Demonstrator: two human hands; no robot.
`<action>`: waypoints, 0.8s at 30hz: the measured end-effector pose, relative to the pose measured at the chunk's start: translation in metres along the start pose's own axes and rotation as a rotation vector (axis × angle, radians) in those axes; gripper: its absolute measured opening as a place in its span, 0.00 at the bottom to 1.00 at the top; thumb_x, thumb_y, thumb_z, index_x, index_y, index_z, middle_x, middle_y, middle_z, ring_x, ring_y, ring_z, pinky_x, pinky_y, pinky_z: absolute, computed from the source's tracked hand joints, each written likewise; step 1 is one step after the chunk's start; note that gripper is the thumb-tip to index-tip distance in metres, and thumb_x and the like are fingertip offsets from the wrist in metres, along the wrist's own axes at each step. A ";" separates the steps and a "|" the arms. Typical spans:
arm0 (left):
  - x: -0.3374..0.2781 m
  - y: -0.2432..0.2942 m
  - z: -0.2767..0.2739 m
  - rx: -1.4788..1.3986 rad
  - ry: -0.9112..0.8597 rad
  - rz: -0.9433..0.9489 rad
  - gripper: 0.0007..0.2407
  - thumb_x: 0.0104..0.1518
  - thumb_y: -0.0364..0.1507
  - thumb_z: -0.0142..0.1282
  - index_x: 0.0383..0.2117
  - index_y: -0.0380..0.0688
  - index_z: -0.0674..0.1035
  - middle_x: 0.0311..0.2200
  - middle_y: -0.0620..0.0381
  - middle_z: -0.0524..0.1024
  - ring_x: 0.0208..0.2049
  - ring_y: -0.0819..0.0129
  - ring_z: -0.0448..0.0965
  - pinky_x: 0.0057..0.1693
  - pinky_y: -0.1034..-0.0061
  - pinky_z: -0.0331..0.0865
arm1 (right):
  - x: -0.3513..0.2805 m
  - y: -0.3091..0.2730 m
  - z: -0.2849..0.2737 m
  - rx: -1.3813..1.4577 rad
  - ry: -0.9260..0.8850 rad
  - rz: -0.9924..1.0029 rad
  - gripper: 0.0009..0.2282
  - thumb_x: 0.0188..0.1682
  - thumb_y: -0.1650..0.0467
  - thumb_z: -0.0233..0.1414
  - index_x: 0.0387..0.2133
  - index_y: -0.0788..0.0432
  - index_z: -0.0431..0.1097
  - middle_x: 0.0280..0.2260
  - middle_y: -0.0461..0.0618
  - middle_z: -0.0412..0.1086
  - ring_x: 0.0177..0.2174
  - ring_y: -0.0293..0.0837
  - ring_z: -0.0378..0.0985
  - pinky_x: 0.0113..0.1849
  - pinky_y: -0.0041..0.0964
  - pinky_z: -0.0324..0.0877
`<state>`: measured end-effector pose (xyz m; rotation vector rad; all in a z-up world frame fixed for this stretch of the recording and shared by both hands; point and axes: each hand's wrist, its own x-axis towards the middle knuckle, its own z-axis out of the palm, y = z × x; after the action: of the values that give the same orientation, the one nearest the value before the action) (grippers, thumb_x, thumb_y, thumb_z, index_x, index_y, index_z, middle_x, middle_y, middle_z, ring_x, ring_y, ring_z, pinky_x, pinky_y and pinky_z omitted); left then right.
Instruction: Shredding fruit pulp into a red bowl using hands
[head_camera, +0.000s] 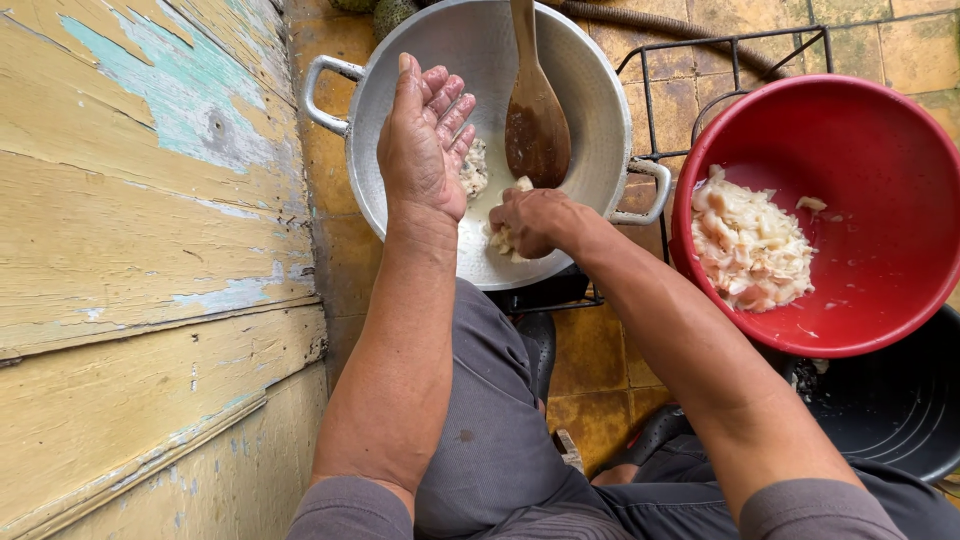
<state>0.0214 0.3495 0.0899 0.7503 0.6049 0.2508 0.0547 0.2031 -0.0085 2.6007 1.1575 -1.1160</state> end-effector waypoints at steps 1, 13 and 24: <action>0.000 0.001 0.000 0.000 0.000 0.000 0.33 0.47 0.49 0.51 0.52 0.32 0.75 0.58 0.29 0.72 0.64 0.36 0.70 0.67 0.48 0.56 | -0.005 -0.003 -0.007 0.000 0.000 0.000 0.14 0.47 0.69 0.59 0.47 0.42 0.75 0.45 0.43 0.72 0.39 0.46 0.77 0.42 0.43 0.72; 0.003 -0.001 0.000 -0.005 0.004 -0.006 0.32 0.47 0.49 0.51 0.51 0.31 0.75 0.56 0.30 0.73 0.63 0.36 0.71 0.66 0.49 0.57 | 0.007 0.003 0.011 -0.008 -0.024 -0.040 0.17 0.35 0.78 0.65 0.36 0.45 0.77 0.37 0.45 0.73 0.34 0.46 0.76 0.37 0.42 0.72; 0.001 0.002 0.002 0.027 0.017 -0.020 0.34 0.47 0.49 0.50 0.54 0.31 0.73 0.58 0.30 0.72 0.63 0.37 0.71 0.67 0.49 0.57 | 0.011 0.006 0.012 -0.123 -0.035 -0.017 0.19 0.37 0.77 0.64 0.42 0.46 0.75 0.40 0.49 0.74 0.36 0.48 0.78 0.38 0.42 0.74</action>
<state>0.0232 0.3497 0.0921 0.7685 0.6331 0.2312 0.0563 0.2011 -0.0258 2.4742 1.2029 -1.0544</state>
